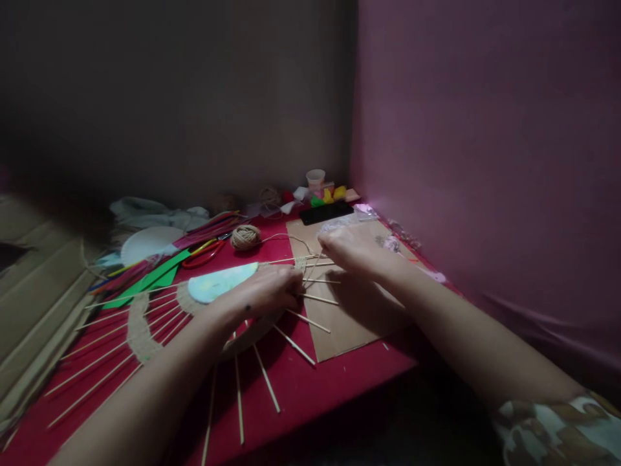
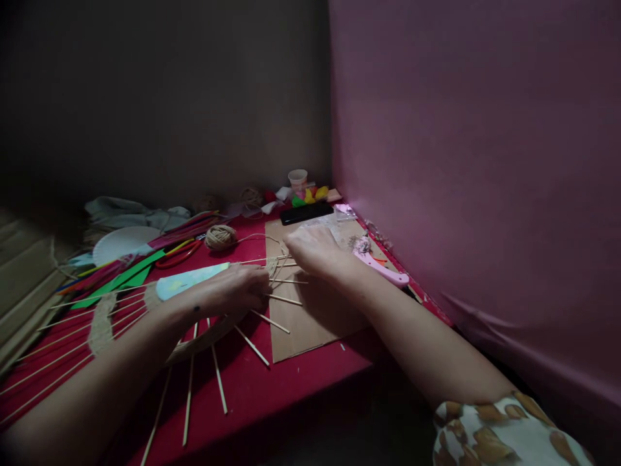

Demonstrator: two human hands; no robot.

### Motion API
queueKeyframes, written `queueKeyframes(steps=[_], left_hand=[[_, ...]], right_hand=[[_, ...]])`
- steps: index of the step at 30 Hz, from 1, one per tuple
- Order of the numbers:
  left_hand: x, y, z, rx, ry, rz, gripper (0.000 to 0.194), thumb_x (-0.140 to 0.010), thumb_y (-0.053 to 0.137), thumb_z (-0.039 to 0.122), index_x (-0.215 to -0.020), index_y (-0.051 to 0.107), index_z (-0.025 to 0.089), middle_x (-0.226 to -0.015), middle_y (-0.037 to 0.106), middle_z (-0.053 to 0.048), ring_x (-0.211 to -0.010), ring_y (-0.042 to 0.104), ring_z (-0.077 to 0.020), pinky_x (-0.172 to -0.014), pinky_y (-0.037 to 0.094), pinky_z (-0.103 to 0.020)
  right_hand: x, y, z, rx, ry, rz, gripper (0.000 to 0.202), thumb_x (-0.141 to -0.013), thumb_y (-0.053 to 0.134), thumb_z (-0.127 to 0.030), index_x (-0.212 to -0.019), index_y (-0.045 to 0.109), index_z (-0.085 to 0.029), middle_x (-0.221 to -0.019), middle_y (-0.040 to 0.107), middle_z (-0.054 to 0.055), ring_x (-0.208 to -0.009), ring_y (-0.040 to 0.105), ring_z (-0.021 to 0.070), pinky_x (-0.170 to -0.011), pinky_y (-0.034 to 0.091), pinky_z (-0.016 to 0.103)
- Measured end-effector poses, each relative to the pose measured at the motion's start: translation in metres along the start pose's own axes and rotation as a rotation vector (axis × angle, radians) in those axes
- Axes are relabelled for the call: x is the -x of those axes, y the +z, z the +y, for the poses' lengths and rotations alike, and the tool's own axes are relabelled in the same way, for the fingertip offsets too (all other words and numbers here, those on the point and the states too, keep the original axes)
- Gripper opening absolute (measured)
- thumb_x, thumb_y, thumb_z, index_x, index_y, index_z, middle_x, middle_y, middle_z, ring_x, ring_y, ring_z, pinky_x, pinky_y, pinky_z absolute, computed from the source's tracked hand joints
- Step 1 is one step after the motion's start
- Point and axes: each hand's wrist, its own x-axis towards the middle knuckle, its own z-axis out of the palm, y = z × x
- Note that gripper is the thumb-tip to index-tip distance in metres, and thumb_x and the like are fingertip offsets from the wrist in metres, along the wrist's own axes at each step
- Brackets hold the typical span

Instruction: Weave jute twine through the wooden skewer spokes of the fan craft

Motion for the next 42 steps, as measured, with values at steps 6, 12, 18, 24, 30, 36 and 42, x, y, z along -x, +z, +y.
queueKeyframes(steps=[6, 12, 18, 24, 30, 36, 42], left_hand=[[0.002, 0.006, -0.006, 0.057, 0.048, 0.029, 0.011, -0.071, 0.059, 0.024, -0.081, 0.06, 0.022, -0.078, 0.06, 0.002, -0.07, 0.052, -0.0148, -0.057, 0.031, -0.025], [0.004, 0.004, -0.006, 0.151, -0.016, 0.022, 0.032, -0.067, 0.062, 0.024, -0.099, 0.055, 0.025, -0.083, 0.061, 0.003, -0.073, 0.054, -0.0157, -0.057, 0.033, -0.024], [0.003, 0.0, -0.004, 0.225, -0.004, 0.047, 0.032, -0.079, 0.058, 0.038, -0.109, 0.054, 0.027, -0.077, 0.061, 0.003, -0.067, 0.055, -0.0141, -0.058, 0.036, -0.023], [-0.006, 0.01, 0.008, 0.095, -0.103, 0.185, 0.02, -0.089, 0.043, 0.034, -0.085, 0.06, 0.023, -0.079, 0.064, 0.0, -0.073, 0.058, -0.0159, -0.065, 0.038, -0.025], [-0.012, 0.022, 0.007, 0.018, 0.013, 0.334, 0.019, -0.09, 0.046, 0.028, -0.101, 0.061, 0.024, -0.1, 0.059, -0.006, -0.085, 0.055, -0.019, -0.07, 0.041, -0.029], [-0.016, 0.02, 0.005, -0.108, 0.169, 0.308, 0.021, -0.089, 0.038, 0.016, -0.086, 0.059, 0.019, -0.087, 0.058, -0.006, -0.082, 0.047, -0.0195, -0.07, 0.04, -0.031], [-0.019, 0.013, 0.004, -0.209, 0.212, 0.205, 0.021, -0.084, 0.037, 0.012, -0.087, 0.057, 0.018, -0.087, 0.058, -0.006, -0.081, 0.048, -0.0201, -0.063, 0.035, -0.03]], right_hand=[[-0.004, 0.012, 0.003, -0.006, 0.095, -0.03, 0.028, -0.081, 0.047, -0.017, -0.096, 0.069, -0.013, -0.096, 0.069, 0.019, -0.084, 0.061, 0.0244, -0.065, 0.037, 0.03], [0.004, 0.02, 0.0, -0.034, 0.186, -0.047, 0.035, -0.087, 0.039, -0.019, -0.105, 0.068, -0.013, -0.102, 0.068, 0.019, -0.091, 0.063, 0.0277, -0.071, 0.041, 0.032], [0.004, 0.018, -0.002, -0.06, 0.201, -0.034, 0.038, -0.091, 0.034, -0.021, -0.113, 0.065, -0.017, -0.107, 0.068, 0.017, -0.097, 0.062, 0.0258, -0.073, 0.042, 0.031], [0.002, 0.019, 0.002, -0.072, 0.221, -0.045, 0.036, -0.089, 0.037, -0.02, -0.109, 0.067, -0.017, -0.107, 0.068, 0.017, -0.098, 0.062, 0.0272, -0.073, 0.043, 0.032], [0.003, 0.017, -0.001, -0.085, 0.215, -0.058, 0.037, -0.09, 0.036, -0.021, -0.109, 0.067, -0.016, -0.107, 0.068, 0.018, -0.097, 0.063, 0.0282, -0.073, 0.044, 0.033], [0.004, 0.016, 0.003, -0.095, 0.238, -0.044, 0.036, -0.089, 0.037, -0.021, -0.107, 0.068, -0.015, -0.105, 0.068, 0.017, -0.094, 0.064, 0.0258, -0.072, 0.043, 0.03], [0.002, 0.023, 0.011, -0.136, 0.231, -0.005, 0.031, -0.086, 0.044, -0.021, -0.103, 0.069, -0.019, -0.1, 0.07, 0.013, -0.089, 0.064, 0.0239, -0.071, 0.042, 0.03]])
